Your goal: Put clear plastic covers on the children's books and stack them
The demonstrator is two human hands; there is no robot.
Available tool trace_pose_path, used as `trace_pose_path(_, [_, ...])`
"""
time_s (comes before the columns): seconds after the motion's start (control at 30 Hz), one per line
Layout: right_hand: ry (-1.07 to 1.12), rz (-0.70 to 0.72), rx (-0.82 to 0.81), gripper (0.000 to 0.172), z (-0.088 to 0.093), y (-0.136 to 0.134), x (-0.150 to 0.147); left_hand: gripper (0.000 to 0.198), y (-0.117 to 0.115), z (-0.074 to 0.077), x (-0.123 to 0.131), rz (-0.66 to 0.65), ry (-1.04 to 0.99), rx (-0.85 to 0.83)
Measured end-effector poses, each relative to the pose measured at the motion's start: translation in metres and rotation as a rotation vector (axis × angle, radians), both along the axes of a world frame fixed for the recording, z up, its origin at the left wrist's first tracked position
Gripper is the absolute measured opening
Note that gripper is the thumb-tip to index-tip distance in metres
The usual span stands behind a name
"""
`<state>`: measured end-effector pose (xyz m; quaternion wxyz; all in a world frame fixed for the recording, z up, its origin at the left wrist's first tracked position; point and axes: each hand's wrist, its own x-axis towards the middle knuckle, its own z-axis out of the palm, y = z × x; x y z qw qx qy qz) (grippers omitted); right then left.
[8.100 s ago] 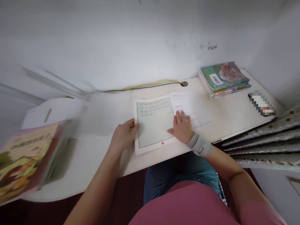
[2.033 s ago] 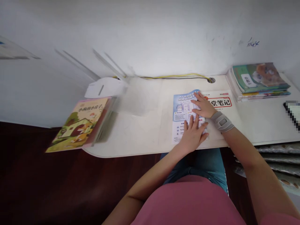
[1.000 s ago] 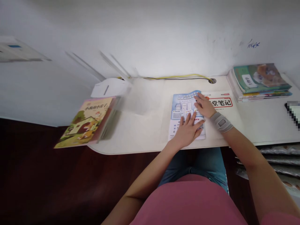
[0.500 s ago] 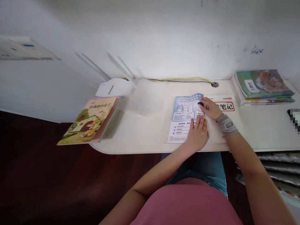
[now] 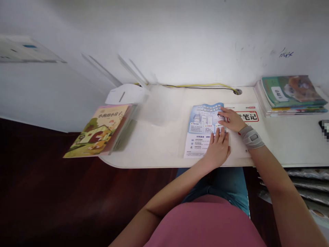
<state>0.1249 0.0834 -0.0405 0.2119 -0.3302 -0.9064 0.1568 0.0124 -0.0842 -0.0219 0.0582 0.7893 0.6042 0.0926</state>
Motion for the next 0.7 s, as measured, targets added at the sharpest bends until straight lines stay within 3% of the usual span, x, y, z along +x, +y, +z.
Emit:
trace_pose_path(0.17, [-0.086,0.008,0.015,0.043,-0.001,0.000,-0.003,0.054,-0.002,0.000,0.003,-0.061,-0.029,-0.015])
trace_pose_path(0.5, [-0.228,-0.025,0.094,0.061,0.000,-0.007,-0.008,0.055,-0.005,-0.010,-0.005,-0.049,0.027,0.054])
trace_pose_path(0.7, [-0.334,-0.027,0.188,0.059,-0.002,-0.013,-0.014,0.060,-0.002,-0.011,-0.013,-0.096,0.048,0.027])
